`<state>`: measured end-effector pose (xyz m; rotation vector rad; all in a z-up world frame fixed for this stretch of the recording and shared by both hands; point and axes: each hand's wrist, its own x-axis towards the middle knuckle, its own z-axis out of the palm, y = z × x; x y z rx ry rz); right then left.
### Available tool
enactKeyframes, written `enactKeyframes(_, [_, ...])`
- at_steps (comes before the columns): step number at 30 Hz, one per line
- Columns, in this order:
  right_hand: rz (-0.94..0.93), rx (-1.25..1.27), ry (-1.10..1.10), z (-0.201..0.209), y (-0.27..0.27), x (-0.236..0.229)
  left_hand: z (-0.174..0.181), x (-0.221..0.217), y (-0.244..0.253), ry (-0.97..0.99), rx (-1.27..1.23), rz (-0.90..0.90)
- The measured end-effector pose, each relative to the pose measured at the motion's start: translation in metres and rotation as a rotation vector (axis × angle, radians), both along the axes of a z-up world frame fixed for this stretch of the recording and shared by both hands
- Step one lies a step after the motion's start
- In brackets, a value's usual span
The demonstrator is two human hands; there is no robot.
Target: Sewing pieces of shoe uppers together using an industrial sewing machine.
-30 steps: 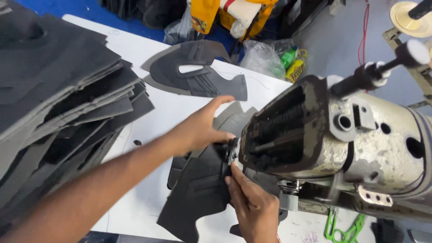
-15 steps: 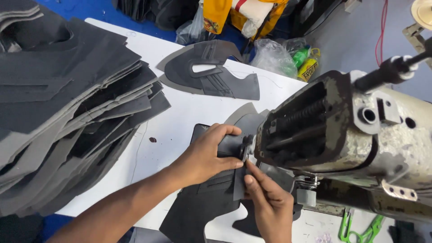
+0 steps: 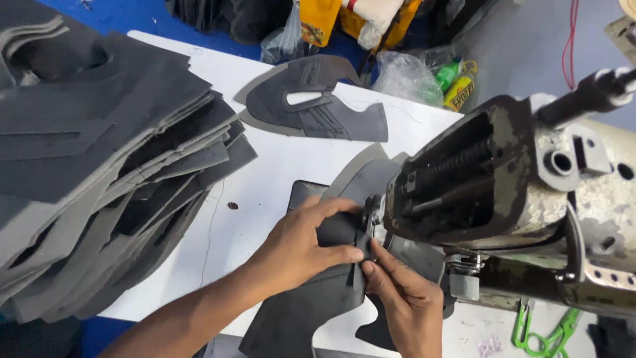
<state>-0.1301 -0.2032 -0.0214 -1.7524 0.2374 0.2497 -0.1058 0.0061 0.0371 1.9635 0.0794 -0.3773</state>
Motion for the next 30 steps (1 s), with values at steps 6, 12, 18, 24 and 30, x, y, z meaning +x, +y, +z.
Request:
enactKeyframes(6, [-0.025, 0.026, 0.03, -0.015, -0.004, -0.013, -0.019, -0.004, -0.003, -0.196, -0.028, 0.017])
enactKeyframes(12, [-0.055, -0.044, -0.06, -0.021, 0.006, -0.017, -0.02, 0.009, -0.001, -0.064, -0.032, 0.008])
enactKeyframes(18, [-0.084, 0.02, -0.096, -0.014, 0.013, -0.014, -0.039, 0.022, 0.003, -0.126, -0.089, 0.022])
enactKeyframes(24, [-0.215, 0.022, 0.003, 0.005, 0.027, -0.013, -0.043, 0.032, 0.002, -0.135, -0.105, 0.035])
enactKeyframes(30, [-0.281, 0.0, -0.095, -0.013, 0.029, -0.009, -0.024, 0.042, 0.0, -0.045, -0.103, 0.078])
